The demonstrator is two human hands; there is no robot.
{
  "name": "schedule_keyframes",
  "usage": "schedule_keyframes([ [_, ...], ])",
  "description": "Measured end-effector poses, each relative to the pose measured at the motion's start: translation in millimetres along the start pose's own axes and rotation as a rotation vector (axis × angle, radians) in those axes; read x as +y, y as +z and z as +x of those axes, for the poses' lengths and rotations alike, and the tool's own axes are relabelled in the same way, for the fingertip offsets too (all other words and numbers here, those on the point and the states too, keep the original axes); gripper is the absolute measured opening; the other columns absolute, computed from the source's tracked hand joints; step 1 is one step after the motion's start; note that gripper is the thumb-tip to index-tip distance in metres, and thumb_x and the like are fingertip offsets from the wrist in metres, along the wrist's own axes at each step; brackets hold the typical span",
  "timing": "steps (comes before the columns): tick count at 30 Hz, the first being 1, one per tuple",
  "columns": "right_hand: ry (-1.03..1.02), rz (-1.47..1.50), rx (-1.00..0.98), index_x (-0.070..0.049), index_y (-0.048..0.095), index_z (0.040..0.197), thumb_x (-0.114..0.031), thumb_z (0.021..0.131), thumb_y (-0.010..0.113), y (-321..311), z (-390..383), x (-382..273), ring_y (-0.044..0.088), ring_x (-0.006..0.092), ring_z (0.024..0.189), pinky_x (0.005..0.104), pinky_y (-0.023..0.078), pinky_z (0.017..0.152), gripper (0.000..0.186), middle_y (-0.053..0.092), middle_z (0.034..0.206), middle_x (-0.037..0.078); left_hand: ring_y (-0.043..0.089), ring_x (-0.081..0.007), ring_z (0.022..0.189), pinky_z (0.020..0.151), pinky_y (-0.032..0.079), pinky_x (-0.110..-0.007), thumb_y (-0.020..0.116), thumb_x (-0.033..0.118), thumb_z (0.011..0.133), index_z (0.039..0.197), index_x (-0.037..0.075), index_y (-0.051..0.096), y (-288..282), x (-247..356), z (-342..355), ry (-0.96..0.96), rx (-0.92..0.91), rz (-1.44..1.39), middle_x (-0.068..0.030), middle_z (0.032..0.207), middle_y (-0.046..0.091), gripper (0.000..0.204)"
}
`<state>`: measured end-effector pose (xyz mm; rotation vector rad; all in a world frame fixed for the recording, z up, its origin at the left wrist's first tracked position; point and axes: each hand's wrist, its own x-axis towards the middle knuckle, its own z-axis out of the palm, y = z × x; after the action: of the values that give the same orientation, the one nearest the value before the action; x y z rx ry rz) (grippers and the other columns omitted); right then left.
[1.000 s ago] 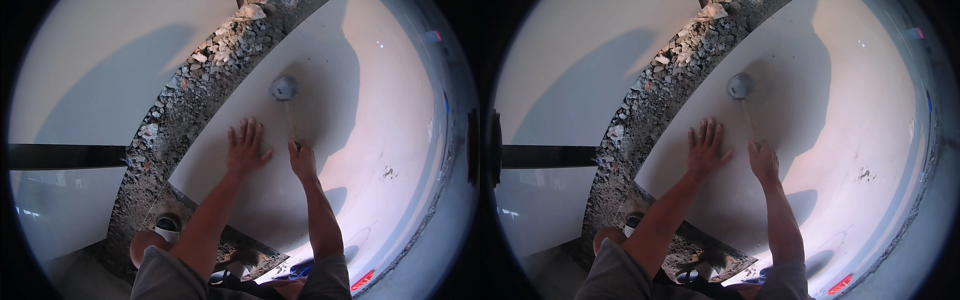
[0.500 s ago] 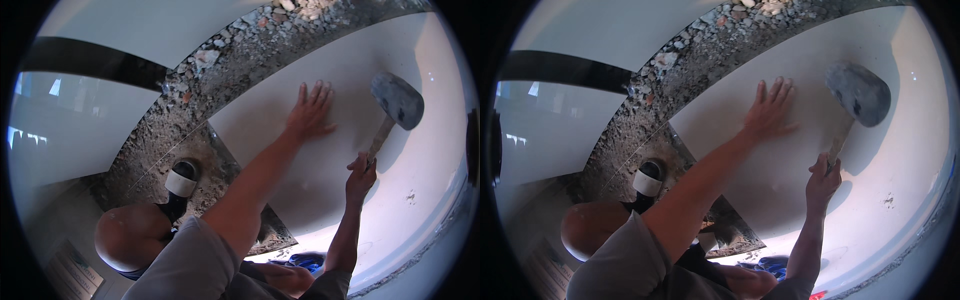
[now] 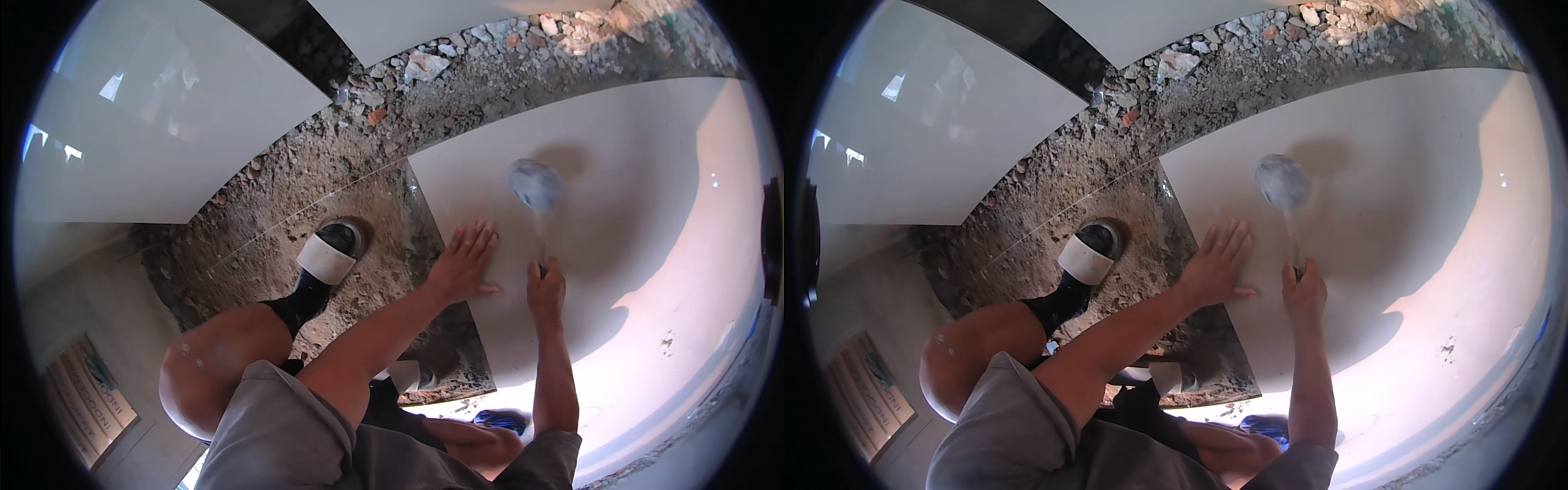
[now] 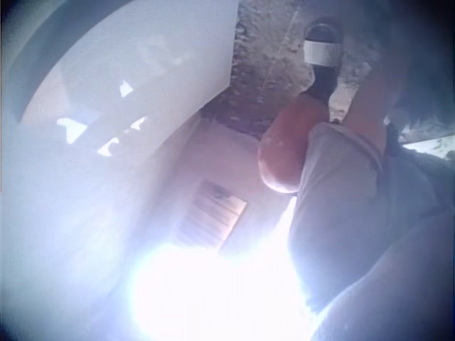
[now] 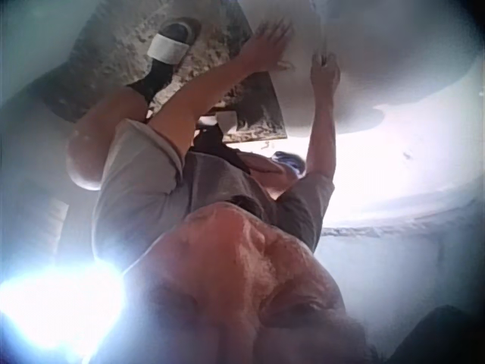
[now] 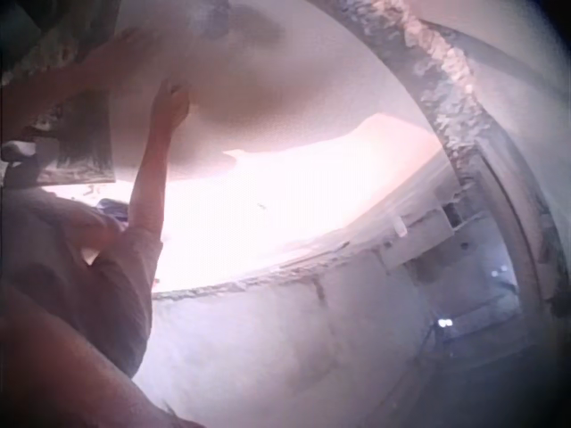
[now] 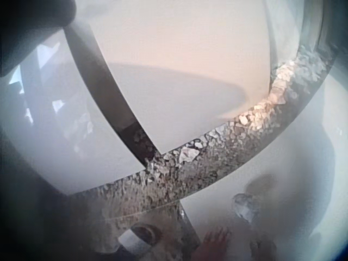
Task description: The person kneels on the floor and installs large white tiles. They use a rubber mallet to tap the tiles into place and a trowel to spread mortar on the floor before positioning each tile.
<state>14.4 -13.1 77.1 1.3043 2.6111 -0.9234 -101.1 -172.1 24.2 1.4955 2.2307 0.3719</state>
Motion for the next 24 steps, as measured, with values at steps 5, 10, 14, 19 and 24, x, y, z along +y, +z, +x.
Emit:
schedule_keyframes([
  [5, -0.098, 0.241, 0.077, -0.003, 0.058, 0.092, -0.038, 0.091, 0.061, -1, -6, -22, 0.062, 0.0391, 0.062, 0.0465, 0.048, 0.058, 0.035, 0.059, 0.065, 0.017, 0.015, -0.0339, 0.144, 0.116, 0.010, -0.050, 0.054, 0.069, 0.078, 0.144, -0.001, 0.028, -17, 4, 9, -0.038, -0.126, 0.016, -0.0199, 0.153, 0.022, 0.100],
  [10, -0.178, 0.168, 0.056, -0.004, 0.058, 0.087, -0.041, 0.090, 0.062, 7, 4, -38, 0.061, 0.0389, 0.059, 0.0466, 0.047, 0.055, 0.037, 0.058, 0.062, 0.016, 0.014, -0.0333, 0.144, 0.117, 0.010, -0.050, 0.054, 0.068, 0.078, 0.145, -0.001, 0.027, -19, 4, 6, -0.034, -0.107, 0.024, -0.0192, 0.153, 0.021, 0.100],
  [14, -0.166, 0.165, 0.021, -0.004, 0.058, 0.084, -0.042, 0.088, 0.063, 13, 7, -44, 0.061, 0.0386, 0.059, 0.0459, 0.047, 0.054, 0.039, 0.058, 0.062, 0.016, 0.013, -0.0328, 0.145, 0.117, 0.010, -0.050, 0.054, 0.068, 0.078, 0.145, 0.000, 0.027, -14, 2, 8, -0.038, -0.161, -0.004, -0.0188, 0.153, 0.021, 0.099],
  [19, -0.200, 0.238, 0.082, -0.003, 0.059, 0.083, -0.043, 0.087, 0.065, 17, 7, -49, 0.061, 0.0375, 0.058, 0.0446, 0.047, 0.054, 0.040, 0.058, 0.060, 0.016, 0.013, -0.0326, 0.145, 0.117, 0.011, -0.050, 0.055, 0.067, 0.078, 0.145, 0.000, 0.027, -12, 1, 5, -0.031, -0.140, 0.021, -0.0187, 0.153, 0.021, 0.099],
  [24, -0.156, 0.127, 0.003, -0.003, 0.059, 0.083, -0.042, 0.087, 0.065, 16, 13, -48, 0.061, 0.0380, 0.059, 0.0451, 0.048, 0.054, 0.039, 0.058, 0.061, 0.017, 0.012, -0.0325, 0.145, 0.117, 0.011, -0.050, 0.056, 0.066, 0.078, 0.146, 0.000, 0.025, -14, 0, 7, -0.040, -0.164, -0.013, -0.0194, 0.153, 0.021, 0.099],
])
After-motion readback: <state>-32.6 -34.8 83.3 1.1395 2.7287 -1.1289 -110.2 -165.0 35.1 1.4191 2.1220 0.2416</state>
